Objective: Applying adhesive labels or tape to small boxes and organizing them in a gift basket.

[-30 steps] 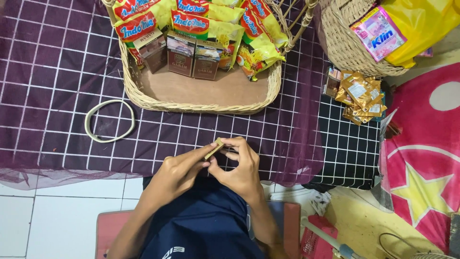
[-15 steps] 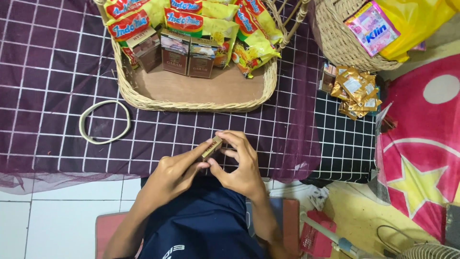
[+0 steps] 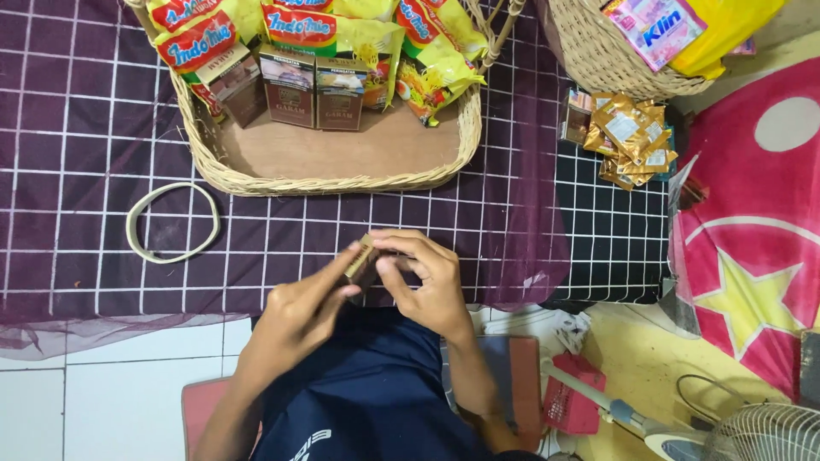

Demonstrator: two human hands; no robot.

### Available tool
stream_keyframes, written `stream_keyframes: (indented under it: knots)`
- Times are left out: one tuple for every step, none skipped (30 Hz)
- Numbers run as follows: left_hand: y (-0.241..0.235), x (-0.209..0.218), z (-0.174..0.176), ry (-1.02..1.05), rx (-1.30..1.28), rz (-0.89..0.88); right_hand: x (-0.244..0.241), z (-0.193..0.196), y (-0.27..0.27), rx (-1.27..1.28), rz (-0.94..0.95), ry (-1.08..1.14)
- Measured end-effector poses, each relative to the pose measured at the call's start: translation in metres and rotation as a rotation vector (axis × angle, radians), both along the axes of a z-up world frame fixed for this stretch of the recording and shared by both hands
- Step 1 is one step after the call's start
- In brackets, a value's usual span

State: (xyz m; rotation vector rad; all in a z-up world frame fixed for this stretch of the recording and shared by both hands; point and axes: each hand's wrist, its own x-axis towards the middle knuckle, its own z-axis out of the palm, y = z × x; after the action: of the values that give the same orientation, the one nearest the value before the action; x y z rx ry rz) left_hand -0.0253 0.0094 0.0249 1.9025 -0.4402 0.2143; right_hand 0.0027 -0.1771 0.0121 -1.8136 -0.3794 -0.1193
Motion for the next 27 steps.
stream_keyframes:
  knots:
    - [0.001,-0.003,-0.011,0.004,-0.002,-0.002,-0.001,0.002,-0.001,-0.002,-0.002,0.004]
    - [0.001,-0.005,-0.022,0.03,-0.012,0.056,0.0,0.003,-0.003,-0.066,0.091,-0.003]
    - [0.002,-0.007,-0.033,0.057,-0.023,0.114,0.0,0.005,-0.004,-0.129,0.184,-0.011]
    - [0.0,-0.006,-0.033,0.057,-0.022,0.119,-0.002,0.004,-0.003,-0.129,0.189,-0.012]
    - [-0.001,-0.004,-0.033,0.064,-0.054,0.142,-0.004,0.004,-0.001,-0.164,0.2,-0.013]
    - [-0.002,-0.004,-0.034,0.073,-0.084,0.169,-0.006,0.003,0.002,-0.197,0.214,-0.013]
    - [-0.001,-0.006,-0.039,0.073,-0.082,0.177,-0.006,-0.001,0.003,-0.194,0.222,-0.013]
    - [0.0,-0.007,-0.043,0.097,-0.064,0.21,-0.006,-0.005,0.004,-0.232,0.158,-0.047]
    - [0.001,-0.009,-0.048,0.12,-0.046,0.242,-0.006,-0.008,0.005,-0.27,0.094,-0.082]
    - [0.009,-0.009,-0.046,0.123,-0.047,0.254,-0.004,-0.008,0.004,-0.269,0.106,-0.08]
    - [0.017,-0.01,-0.044,0.078,0.051,0.339,-0.002,-0.008,0.002,-0.31,0.063,-0.121]
    - [0.025,-0.011,-0.042,0.032,0.149,0.425,0.001,-0.008,0.001,-0.35,0.021,-0.163]
    - [0.036,-0.011,-0.042,0.036,0.148,0.438,0.002,-0.011,-0.001,-0.35,0.035,-0.163]
    - [0.046,-0.012,-0.043,-0.005,0.31,0.533,0.003,-0.014,-0.002,-0.376,0.041,-0.18]
    - [0.057,-0.012,-0.043,-0.045,0.473,0.624,0.005,-0.017,-0.003,-0.401,0.046,-0.197]
    - [0.065,-0.016,-0.05,-0.044,0.472,0.632,0.004,-0.02,-0.006,-0.402,0.053,-0.2]
    - [0.073,-0.019,-0.057,0.045,0.584,0.677,0.004,-0.023,-0.008,-0.452,0.072,-0.135]
    - [0.081,-0.023,-0.064,0.133,0.695,0.721,0.004,-0.025,-0.01,-0.501,0.09,-0.072]
    - [0.082,-0.024,-0.064,0.133,0.693,0.729,0.003,-0.024,-0.008,-0.502,0.096,-0.077]
    - [0.084,-0.026,-0.065,0.132,0.703,0.753,0.002,-0.022,-0.006,-0.459,0.052,-0.086]
    - [0.085,-0.027,-0.066,0.131,0.713,0.777,0.0,-0.021,-0.004,-0.416,0.01,-0.095]
    - [0.086,-0.027,-0.061,0.136,0.714,0.78,-0.001,-0.019,-0.002,-0.415,0.015,-0.092]
    - [0.087,-0.027,-0.056,0.117,0.591,0.765,-0.002,-0.018,0.001,-0.386,-0.033,-0.148]
    - [0.088,-0.025,-0.052,0.093,0.467,0.75,-0.001,-0.016,0.004,-0.356,-0.082,-0.208]
    - [0.086,-0.026,-0.041,0.092,0.466,0.755,-0.001,-0.014,0.005,-0.355,-0.077,-0.211]
    - [0.084,-0.027,-0.03,0.096,0.342,0.771,-0.002,-0.012,0.006,-0.328,-0.095,-0.232]
    - [0.082,-0.027,-0.019,0.099,0.217,0.784,-0.003,-0.009,0.007,-0.3,-0.113,-0.253]
